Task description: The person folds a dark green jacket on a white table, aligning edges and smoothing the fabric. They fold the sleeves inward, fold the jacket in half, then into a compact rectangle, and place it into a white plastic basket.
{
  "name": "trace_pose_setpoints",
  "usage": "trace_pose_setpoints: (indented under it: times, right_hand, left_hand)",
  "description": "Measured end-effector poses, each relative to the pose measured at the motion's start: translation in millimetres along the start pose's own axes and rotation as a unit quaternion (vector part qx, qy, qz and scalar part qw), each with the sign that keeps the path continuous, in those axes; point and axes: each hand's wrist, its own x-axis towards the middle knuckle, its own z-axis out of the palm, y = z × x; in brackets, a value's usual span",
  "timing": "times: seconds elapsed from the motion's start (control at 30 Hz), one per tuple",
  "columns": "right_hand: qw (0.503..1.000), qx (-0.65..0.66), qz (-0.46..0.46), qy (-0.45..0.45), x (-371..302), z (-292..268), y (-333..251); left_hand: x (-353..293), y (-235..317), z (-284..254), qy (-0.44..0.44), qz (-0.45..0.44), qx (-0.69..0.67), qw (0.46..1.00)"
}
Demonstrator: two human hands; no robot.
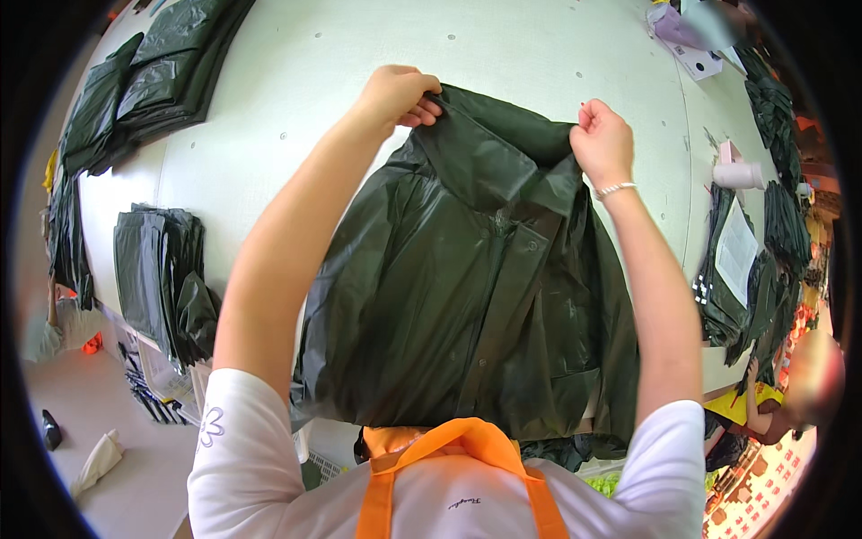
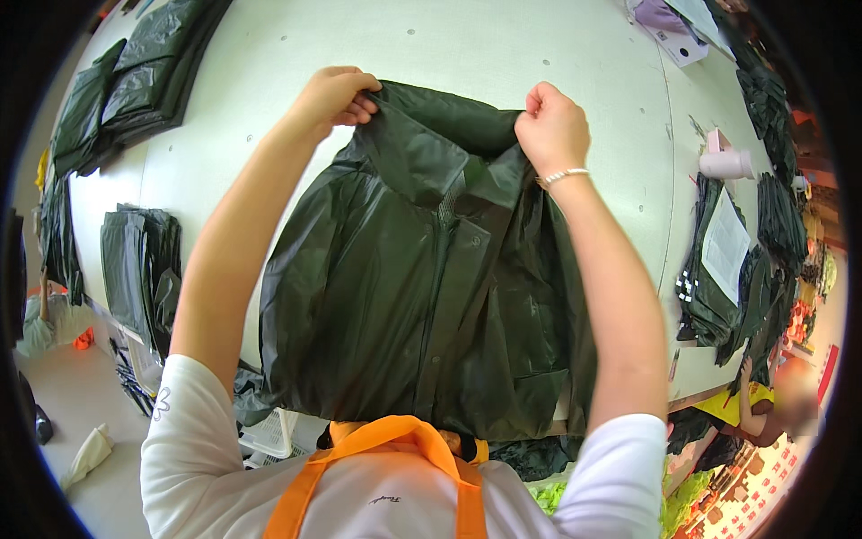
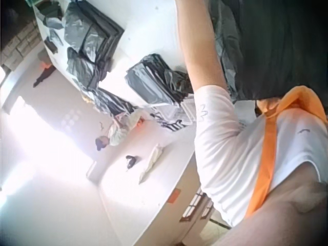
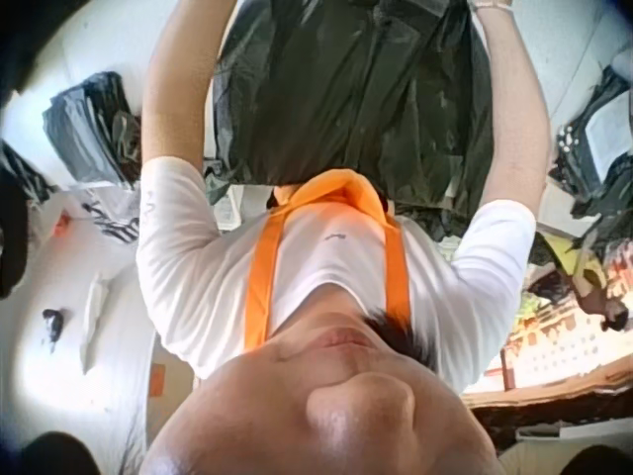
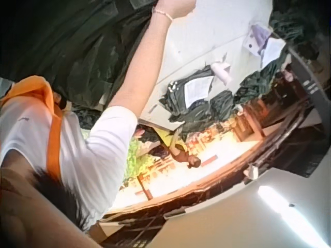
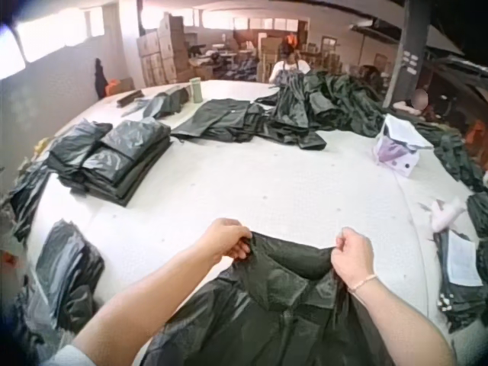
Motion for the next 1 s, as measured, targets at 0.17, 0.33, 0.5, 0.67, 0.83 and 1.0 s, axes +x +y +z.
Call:
trace_pose_setpoints:
  times: [0.17,0.33,0.5,0.67,0.83,1.0]
  right_hand:
    - [0.996,-0.014,0.070,-0.051,-15,51,8]
    - [0.952,-0.183,-0.021,-0.242,12,21,24]
    - [0.945,-0.046,0.159,-0.282,35,17,25]
    - [0.942,0.085,0.156,-0.284,17,20,47]
    - [0.894,0.012,0.188,-0.407,23,-26,27]
    - [0.901,0.086,0.252,-0.343,48,-31,12]
  left_hand:
    - [25,-48,14,0.115,-0.038,-0.072,0.990]
    - [29,-46,10,0.143,0.134,0.247,0.949]
    - [24,-30,26,0.173,0.152,0.288,0.929]
    - [6,-30,11,0.097,0.124,0.226,0.961]
    - [-29,-8,10,-0.012,0.156,0.283,0.946]
    - [-41,11,11,0.040,0.190,0.291,0.937]
